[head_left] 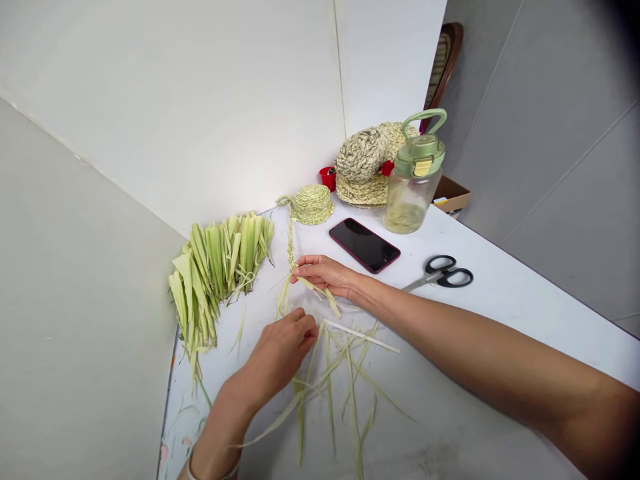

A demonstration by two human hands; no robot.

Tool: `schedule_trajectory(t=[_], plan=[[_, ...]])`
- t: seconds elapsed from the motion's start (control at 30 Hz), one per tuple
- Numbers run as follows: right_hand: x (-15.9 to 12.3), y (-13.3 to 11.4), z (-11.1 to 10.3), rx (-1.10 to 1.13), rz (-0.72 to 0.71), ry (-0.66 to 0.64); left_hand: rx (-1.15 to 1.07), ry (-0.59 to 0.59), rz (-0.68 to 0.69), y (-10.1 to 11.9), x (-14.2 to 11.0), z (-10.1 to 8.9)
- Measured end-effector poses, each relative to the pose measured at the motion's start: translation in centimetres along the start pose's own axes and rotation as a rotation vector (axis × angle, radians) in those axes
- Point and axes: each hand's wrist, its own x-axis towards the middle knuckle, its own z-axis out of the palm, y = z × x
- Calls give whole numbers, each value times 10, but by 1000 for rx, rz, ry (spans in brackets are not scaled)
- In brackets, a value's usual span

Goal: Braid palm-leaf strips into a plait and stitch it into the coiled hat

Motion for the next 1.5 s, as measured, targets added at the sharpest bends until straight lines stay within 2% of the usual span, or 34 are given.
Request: schedule_trajectory(t=[0.07,0.17,0.23,0.3,0.37,0.43,0.5,0.57,0.73,0.83,1.1,1.17,1.27,1.3,1.33,1.5], plan=[[0,-1,1,3,-2,-1,-88,-15,-27,-9,-9,-19],[-1,-1,1,3,-2,-4,-193,-11,-142,-21,-26,-48],[-1,-1,1,0,-2,-2,-139,-21,-200,-24,-31,-54],[-1,-1,1,-6,-3,6,-22,-19,-228,-23,-27,-45],[-1,-1,1,-13,-5,17,77,25,-225,-20,-16,-26],[-1,-1,2,-17,-4,24,111,66,-203,-17,-4,-9],[-2,-1,2,-18,-3,28,97,84,-178,-17,3,0],[-2,-1,2,-16,-3,30,-16,112,-143,-18,2,-4],[-1,0,2,-13,9,29,-646,283,-128,-19,-18,-38],[0,0,2,-10,12,30,-880,342,-85,-19,-22,-45],[-2,-2,1,-11,11,10,-959,356,-81,-28,-11,-35],[-3,-2,2,-12,12,7,-955,276,-70,-30,-14,-39],[-4,-3,2,-10,9,3,-853,93,-3,-32,-19,-44],[-4,-3,2,-9,9,1,-823,71,8,-33,-19,-45],[-3,-3,2,-6,8,-1,-815,86,4,-33,-19,-45],[0,-1,0,-2,5,-10,-951,342,-87,-33,0,-38]])
